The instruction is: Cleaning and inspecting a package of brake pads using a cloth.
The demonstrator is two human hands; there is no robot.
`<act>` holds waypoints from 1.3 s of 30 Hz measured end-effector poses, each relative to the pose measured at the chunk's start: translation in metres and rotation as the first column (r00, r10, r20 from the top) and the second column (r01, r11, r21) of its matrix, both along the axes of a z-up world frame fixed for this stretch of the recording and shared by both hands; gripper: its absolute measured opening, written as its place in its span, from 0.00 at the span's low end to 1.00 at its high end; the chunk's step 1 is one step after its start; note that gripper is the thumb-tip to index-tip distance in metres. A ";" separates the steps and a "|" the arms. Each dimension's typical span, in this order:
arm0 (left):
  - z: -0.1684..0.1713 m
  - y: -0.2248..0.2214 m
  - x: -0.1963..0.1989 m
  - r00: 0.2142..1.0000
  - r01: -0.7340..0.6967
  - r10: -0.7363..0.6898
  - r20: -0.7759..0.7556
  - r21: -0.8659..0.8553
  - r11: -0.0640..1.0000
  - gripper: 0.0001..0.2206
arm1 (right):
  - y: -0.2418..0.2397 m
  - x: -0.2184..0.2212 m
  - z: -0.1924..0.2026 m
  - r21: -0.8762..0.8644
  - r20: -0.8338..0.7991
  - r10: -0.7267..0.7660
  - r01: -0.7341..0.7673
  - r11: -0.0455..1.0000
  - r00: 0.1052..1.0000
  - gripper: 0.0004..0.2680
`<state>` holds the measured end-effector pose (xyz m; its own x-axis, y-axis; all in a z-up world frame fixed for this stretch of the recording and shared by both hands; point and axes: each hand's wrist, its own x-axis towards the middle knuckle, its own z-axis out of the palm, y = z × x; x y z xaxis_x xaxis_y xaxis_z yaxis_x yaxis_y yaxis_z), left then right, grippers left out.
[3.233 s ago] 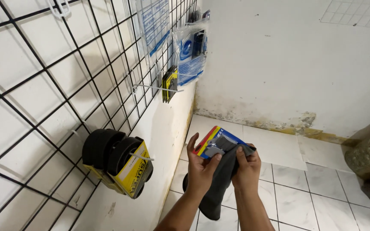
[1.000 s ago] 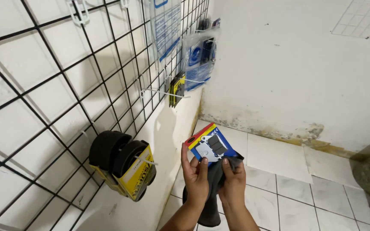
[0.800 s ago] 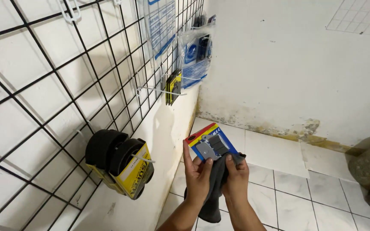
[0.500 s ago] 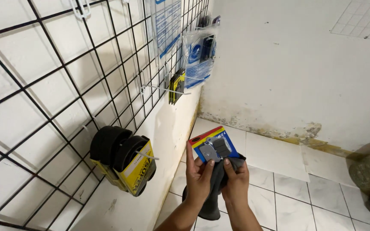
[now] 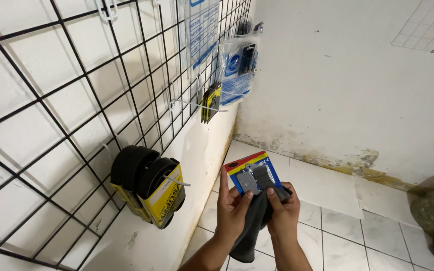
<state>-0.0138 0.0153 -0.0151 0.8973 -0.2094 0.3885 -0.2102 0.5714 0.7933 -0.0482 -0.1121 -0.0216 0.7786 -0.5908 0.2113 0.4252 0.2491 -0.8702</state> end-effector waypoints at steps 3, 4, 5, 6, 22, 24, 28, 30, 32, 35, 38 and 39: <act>0.005 0.001 -0.004 1.000 0.003 -0.003 0.010 -0.001 1.000 0.42 | -0.001 0.000 0.001 -0.057 -0.057 -0.080 0.077 0.995 0.995 0.07; 0.004 0.001 -0.005 1.000 0.005 -0.005 0.010 -0.001 1.000 0.42 | 0.000 0.002 0.000 -0.057 -0.057 -0.082 0.079 0.995 0.995 0.07; 0.003 0.000 -0.006 1.000 0.001 -0.001 -0.011 0.003 1.000 0.42 | 0.001 0.003 -0.001 -0.007 -0.039 -0.075 0.074 0.997 0.996 0.07; 0.001 -0.001 -0.007 0.999 -0.003 0.003 -0.032 0.007 1.000 0.42 | 0.003 0.005 -0.002 0.044 -0.021 -0.068 0.069 0.997 0.997 0.07; 0.004 0.002 -0.002 0.999 0.013 -0.014 -0.052 -0.009 1.000 0.43 | 0.009 0.000 0.006 0.017 -0.041 -0.037 0.037 0.999 0.998 0.03; 0.003 0.002 -0.002 1.000 0.014 -0.014 -0.028 -0.013 1.000 0.43 | 0.008 0.003 -0.001 0.007 0.010 -0.031 0.031 0.999 0.999 0.08; 0.007 0.005 0.000 0.998 0.007 -0.008 -0.064 -0.013 1.000 0.42 | 0.012 0.001 0.003 -0.021 -0.063 -0.049 0.048 0.999 0.997 0.05; 0.007 0.006 0.002 0.996 0.036 -0.036 -0.087 -0.002 0.999 0.43 | 0.011 0.001 0.004 -0.021 -0.086 -0.033 0.031 0.999 0.996 0.04; 0.001 0.003 0.004 0.997 0.034 -0.035 -0.064 -0.012 0.999 0.43 | 0.005 0.007 -0.003 -0.012 -0.052 -0.031 0.030 0.999 0.998 0.02; 0.000 0.003 0.007 0.999 0.015 -0.015 -0.035 0.001 1.000 0.43 | 0.008 0.008 0.001 0.004 -0.043 -0.025 0.025 1.000 0.999 0.06; 0.003 0.005 0.009 0.999 0.009 -0.008 -0.036 0.030 1.000 0.42 | 0.008 0.010 0.001 -0.009 -0.058 -0.026 0.025 1.000 0.998 0.04; 0.003 0.005 0.009 0.999 0.020 -0.019 -0.045 0.032 0.999 0.42 | 0.007 0.009 -0.002 -0.031 -0.049 -0.031 0.030 0.999 0.998 0.06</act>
